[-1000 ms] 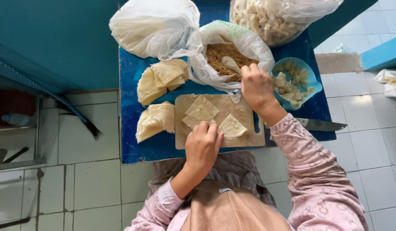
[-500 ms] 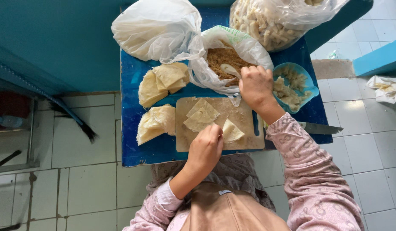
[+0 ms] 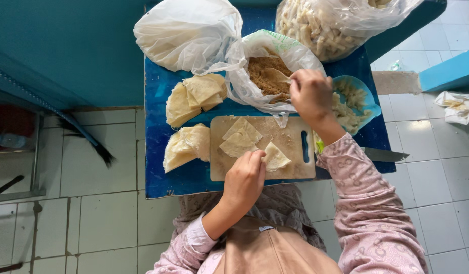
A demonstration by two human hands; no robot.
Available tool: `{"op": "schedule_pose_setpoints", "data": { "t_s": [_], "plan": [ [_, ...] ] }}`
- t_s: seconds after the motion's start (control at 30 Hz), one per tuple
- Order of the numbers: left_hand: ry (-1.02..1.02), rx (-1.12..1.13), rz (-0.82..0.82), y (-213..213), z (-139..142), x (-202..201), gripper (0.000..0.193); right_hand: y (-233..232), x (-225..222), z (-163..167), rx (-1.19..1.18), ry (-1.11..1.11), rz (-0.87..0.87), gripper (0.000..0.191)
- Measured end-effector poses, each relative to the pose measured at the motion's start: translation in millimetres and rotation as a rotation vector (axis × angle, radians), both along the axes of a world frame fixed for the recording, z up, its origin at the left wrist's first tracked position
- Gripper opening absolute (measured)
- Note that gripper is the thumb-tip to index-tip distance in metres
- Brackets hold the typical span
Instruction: The person folds square dough wrappers into triangular pastries on a cutting board. They spoon a brown sugar filling from a plastic bag onto a wrapper, fold the dough over the filling by hand, and set the folded pastry aside with the finished pieces.
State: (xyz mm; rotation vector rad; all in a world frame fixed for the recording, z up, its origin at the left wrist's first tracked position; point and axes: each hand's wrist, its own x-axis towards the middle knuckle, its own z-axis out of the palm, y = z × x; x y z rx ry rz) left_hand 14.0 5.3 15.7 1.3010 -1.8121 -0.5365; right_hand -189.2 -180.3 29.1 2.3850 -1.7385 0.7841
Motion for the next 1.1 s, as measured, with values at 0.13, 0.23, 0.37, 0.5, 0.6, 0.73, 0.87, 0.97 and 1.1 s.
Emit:
{"op": "schedule_pose_setpoints", "data": {
  "t_s": [0.13, 0.23, 0.37, 0.5, 0.6, 0.73, 0.87, 0.97, 1.1],
  "plan": [
    [-0.014, 0.098, 0.011, 1.9, -1.4, 2.8, 0.02, -8.0, -1.2, 2.5, -0.078, -0.117, -0.008, 0.004],
    [-0.041, 0.09, 0.026, 0.7, -1.0, 1.2, 0.022, -16.5, 4.5, 0.4, -0.003, -0.266, 0.022, 0.007],
    [-0.088, 0.006, 0.05, 0.5, -0.5, -1.3, 0.029, -25.0, 9.0, 3.3, 0.194, -0.484, -0.074, 0.012],
    [-0.042, -0.004, 0.041, 2.1, -2.2, 0.0, 0.029, -25.9, 6.7, 6.4, 0.212, -0.513, -0.083, 0.012],
    [0.027, 0.016, 0.028, 2.0, -4.4, 3.0, 0.026, -23.4, 8.0, 5.9, 0.262, -0.553, -0.076, 0.012],
    [0.121, 0.052, 0.009, 1.1, -5.9, 6.0, 0.025, -23.5, 9.0, 4.4, 0.264, -0.547, -0.125, 0.012],
    [0.157, 0.031, 0.009, 1.9, -4.8, 8.2, 0.025, -21.6, -1.2, 4.6, 0.186, -0.572, -0.093, 0.012],
    [0.205, 0.055, 0.001, 1.8, -3.9, 9.3, 0.026, -11.7, -16.4, 5.7, 0.213, -0.636, -0.073, 0.012],
    [0.235, 0.101, 0.003, 1.3, -4.0, 11.7, 0.029, 23.8, -35.7, 9.2, 0.348, -0.817, -0.01, 0.012]
  ]
}}
